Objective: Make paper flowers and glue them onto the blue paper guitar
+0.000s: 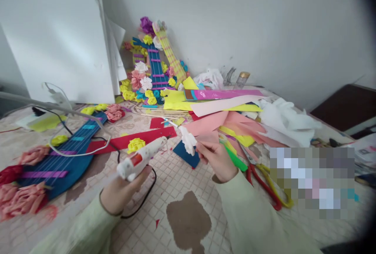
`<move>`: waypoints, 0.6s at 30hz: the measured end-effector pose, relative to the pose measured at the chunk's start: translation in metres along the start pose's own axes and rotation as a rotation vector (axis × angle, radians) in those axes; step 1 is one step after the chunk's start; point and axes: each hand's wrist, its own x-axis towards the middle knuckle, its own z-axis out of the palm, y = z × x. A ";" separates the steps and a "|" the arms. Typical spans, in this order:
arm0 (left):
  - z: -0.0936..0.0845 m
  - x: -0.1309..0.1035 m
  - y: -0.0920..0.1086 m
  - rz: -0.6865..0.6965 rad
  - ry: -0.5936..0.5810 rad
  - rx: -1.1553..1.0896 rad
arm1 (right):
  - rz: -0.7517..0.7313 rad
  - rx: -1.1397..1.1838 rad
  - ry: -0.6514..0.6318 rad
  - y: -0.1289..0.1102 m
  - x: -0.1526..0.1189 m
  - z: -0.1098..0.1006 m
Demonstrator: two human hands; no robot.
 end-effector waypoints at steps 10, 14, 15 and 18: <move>-0.026 0.103 -0.014 -0.031 0.108 0.379 | -0.090 0.153 0.146 0.013 0.018 -0.020; -0.035 0.138 -0.048 -0.104 0.153 0.497 | -0.107 0.139 0.124 0.011 0.017 -0.019; -0.036 0.142 -0.056 -0.131 0.151 0.519 | -0.112 0.133 0.117 0.009 0.016 -0.019; -0.037 0.146 -0.078 -0.204 0.122 0.578 | -0.122 0.117 0.102 0.007 0.015 -0.018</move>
